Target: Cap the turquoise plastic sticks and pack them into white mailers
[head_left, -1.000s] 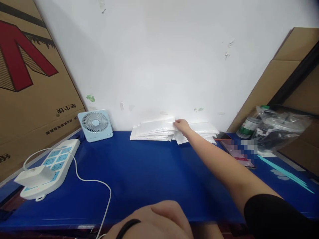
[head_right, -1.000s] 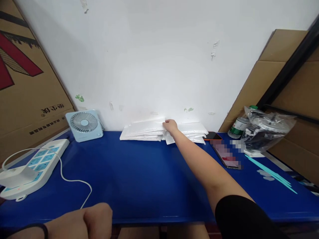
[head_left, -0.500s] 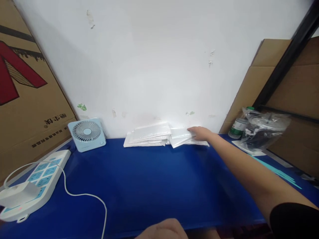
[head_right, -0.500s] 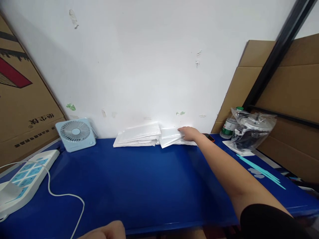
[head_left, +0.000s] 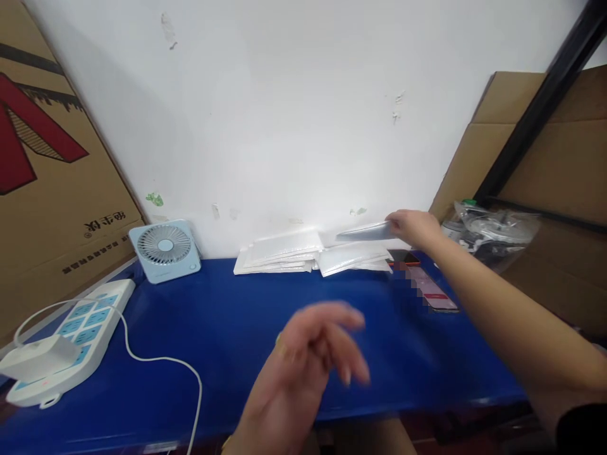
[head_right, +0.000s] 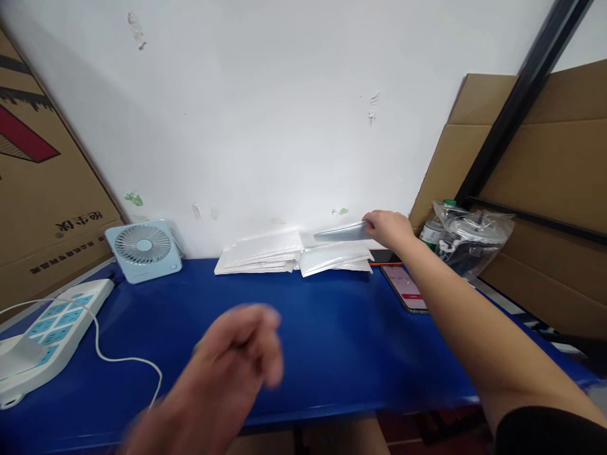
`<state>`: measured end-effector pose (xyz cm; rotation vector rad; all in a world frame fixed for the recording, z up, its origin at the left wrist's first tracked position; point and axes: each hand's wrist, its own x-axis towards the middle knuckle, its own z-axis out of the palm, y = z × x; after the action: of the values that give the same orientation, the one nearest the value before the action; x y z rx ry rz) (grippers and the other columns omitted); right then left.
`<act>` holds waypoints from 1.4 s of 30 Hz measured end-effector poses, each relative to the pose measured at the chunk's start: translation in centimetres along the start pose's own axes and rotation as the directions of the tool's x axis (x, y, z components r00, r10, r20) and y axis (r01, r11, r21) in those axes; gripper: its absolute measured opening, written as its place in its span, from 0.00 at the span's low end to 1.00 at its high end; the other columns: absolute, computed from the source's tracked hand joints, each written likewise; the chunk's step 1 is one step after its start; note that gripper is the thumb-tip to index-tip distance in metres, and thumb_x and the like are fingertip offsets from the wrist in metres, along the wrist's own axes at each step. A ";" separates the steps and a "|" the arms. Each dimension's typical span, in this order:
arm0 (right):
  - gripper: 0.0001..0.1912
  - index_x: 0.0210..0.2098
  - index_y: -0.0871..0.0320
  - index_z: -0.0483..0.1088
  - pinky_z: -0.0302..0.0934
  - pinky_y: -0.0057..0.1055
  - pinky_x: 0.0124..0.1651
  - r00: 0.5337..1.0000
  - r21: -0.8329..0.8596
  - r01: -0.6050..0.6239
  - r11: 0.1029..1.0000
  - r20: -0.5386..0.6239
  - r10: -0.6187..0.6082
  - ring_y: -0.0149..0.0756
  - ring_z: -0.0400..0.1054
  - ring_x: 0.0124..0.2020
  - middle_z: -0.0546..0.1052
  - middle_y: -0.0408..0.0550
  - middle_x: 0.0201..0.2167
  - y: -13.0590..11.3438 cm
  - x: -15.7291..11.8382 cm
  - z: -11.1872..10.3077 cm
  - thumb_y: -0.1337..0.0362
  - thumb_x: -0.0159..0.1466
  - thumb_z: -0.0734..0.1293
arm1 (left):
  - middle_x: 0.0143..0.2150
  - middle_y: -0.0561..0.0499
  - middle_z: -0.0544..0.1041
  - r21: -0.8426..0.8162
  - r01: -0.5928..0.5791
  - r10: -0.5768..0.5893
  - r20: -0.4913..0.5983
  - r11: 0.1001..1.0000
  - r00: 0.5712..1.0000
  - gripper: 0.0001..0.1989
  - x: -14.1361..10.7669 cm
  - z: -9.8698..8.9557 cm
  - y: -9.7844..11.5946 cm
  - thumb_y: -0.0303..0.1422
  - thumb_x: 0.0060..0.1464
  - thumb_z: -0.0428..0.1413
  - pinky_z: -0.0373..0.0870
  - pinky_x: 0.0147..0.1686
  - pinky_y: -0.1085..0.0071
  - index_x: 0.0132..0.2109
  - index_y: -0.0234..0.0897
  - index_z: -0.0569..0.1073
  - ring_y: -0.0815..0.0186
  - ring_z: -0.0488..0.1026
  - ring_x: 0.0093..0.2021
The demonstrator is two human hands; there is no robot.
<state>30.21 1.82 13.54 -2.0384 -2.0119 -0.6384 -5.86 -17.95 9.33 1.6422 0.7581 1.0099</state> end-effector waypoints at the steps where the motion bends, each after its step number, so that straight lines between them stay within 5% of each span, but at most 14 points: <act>1: 0.16 0.42 0.54 0.74 0.59 0.34 0.38 0.999 0.029 -0.009 1.000 -0.038 0.010 0.44 0.70 0.39 0.77 0.50 0.43 -0.3 -1.0 -1.0 0.64 0.58 0.59 | 0.50 0.46 0.72 -0.242 0.042 -0.053 -0.039 0.969 0.998 0.25 1.9 1.5 -0.6 0.51 0.57 0.44 0.69 0.43 0.62 0.56 0.46 0.65 0.56 0.69 0.49; 3: 0.16 0.43 0.55 0.74 0.60 0.33 0.38 0.991 0.104 0.013 0.995 -0.130 0.001 0.43 0.71 0.39 0.77 0.50 0.41 -2.0 -3.9 -2.4 0.64 0.59 0.60 | 0.58 0.44 0.64 -0.612 0.154 -0.216 -0.028 0.775 0.976 0.28 5.3 4.2 -2.6 0.47 0.56 0.49 0.67 0.50 0.62 0.61 0.44 0.57 0.57 0.64 0.57; 6: 0.17 0.48 0.55 0.71 0.62 0.30 0.37 0.961 0.237 0.197 0.951 -0.240 -0.139 0.38 0.72 0.36 0.77 0.49 0.41 -6.4 -9.7 -2.2 0.65 0.61 0.59 | 0.64 0.45 0.55 -0.813 0.163 -0.447 -0.131 0.560 0.885 0.31 9.0 6.0 -5.9 0.44 0.54 0.54 0.65 0.52 0.65 0.61 0.47 0.52 0.59 0.56 0.62; 10: 0.19 0.52 0.54 0.68 0.63 0.29 0.41 0.865 0.356 0.497 0.791 -0.280 -0.417 0.36 0.72 0.41 0.76 0.49 0.45 -10.7 -15.6 0.7 0.68 0.63 0.59 | 0.62 0.51 0.60 -0.777 -0.156 -0.407 -0.477 0.610 0.779 0.24 11.4 5.1 -8.9 0.40 0.56 0.54 0.64 0.53 0.68 0.58 0.49 0.56 0.64 0.58 0.61; 13: 0.23 0.57 0.50 0.63 0.62 0.32 0.49 0.880 0.560 0.454 0.693 -0.161 -0.447 0.37 0.68 0.48 0.72 0.49 0.52 -10.6 -16.6 2.8 0.64 0.62 0.63 | 0.55 0.52 0.67 -0.656 -0.299 -0.251 -0.609 0.693 0.753 0.23 12.3 4.1 -9.5 0.35 0.52 0.58 0.63 0.53 0.70 0.54 0.46 0.61 0.66 0.64 0.56; 15: 0.41 0.63 0.50 0.53 0.56 0.39 0.57 0.895 0.702 0.329 0.631 -0.018 -0.446 0.44 0.59 0.58 0.61 0.51 0.61 -9.5 -16.4 4.2 0.55 0.53 0.71 | 0.49 0.53 0.71 -0.602 -0.362 -0.176 -0.651 0.712 0.738 0.25 12.9 3.7 -9.6 0.34 0.49 0.60 0.64 0.52 0.70 0.53 0.44 0.62 0.67 0.68 0.52; 17: 0.60 0.66 0.52 0.42 0.48 0.44 0.62 0.901 0.788 0.165 0.593 0.124 -0.415 0.50 0.47 0.64 0.49 0.54 0.66 -8.4 -16.1 5.6 0.49 0.43 0.75 | 0.45 0.53 0.73 -0.588 -0.384 -0.153 -0.663 0.712 0.733 0.27 13.6 3.3 -9.3 0.34 0.46 0.62 0.64 0.52 0.68 0.53 0.43 0.63 0.67 0.70 0.49; 21: 0.64 0.67 0.53 0.37 0.42 0.48 0.64 0.906 0.839 -0.008 0.544 0.237 -0.352 0.52 0.42 0.65 0.45 0.56 0.67 -7.5 -16.1 8.4 0.46 0.41 0.74 | 0.48 0.51 0.73 -0.568 -0.390 -0.087 -0.636 0.725 0.766 0.29 14.2 2.7 -8.0 0.33 0.45 0.63 0.63 0.54 0.66 0.55 0.45 0.63 0.65 0.69 0.52; 27: 0.57 0.66 0.53 0.43 0.43 0.48 0.63 0.927 0.772 0.037 0.635 0.211 -0.310 0.51 0.43 0.65 0.50 0.55 0.65 -8.2 -14.9 9.8 0.42 0.45 0.71 | 0.53 0.50 0.70 -0.468 -0.395 0.075 -0.565 0.790 0.821 0.30 14.0 1.6 -5.1 0.34 0.47 0.62 0.62 0.56 0.62 0.57 0.47 0.62 0.61 0.66 0.56; 33: 0.47 0.63 0.49 0.53 0.40 0.50 0.63 0.916 0.653 0.100 0.751 0.234 -0.325 0.53 0.44 0.64 0.54 0.51 0.64 -9.6 -12.7 9.5 0.37 0.49 0.65 | 0.53 0.46 0.70 -0.309 -0.392 0.179 -0.541 0.867 0.822 0.33 13.9 -1.3 -2.5 0.36 0.45 0.63 0.61 0.56 0.58 0.57 0.44 0.62 0.57 0.67 0.55; 42: 0.41 0.61 0.47 0.56 0.38 0.48 0.64 0.903 0.596 0.150 0.789 0.242 -0.354 0.51 0.41 0.65 0.54 0.47 0.64 -9.9 -12.7 9.3 0.35 0.54 0.58 | 0.53 0.45 0.68 0.046 -0.459 0.436 -0.413 0.887 0.800 0.35 13.8 -4.5 2.0 0.40 0.45 0.62 0.62 0.55 0.56 0.59 0.44 0.59 0.55 0.66 0.55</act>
<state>22.18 -5.02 -1.76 -1.5981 -2.3221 0.3030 -3.61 -4.75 15.34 1.6111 0.6079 1.7476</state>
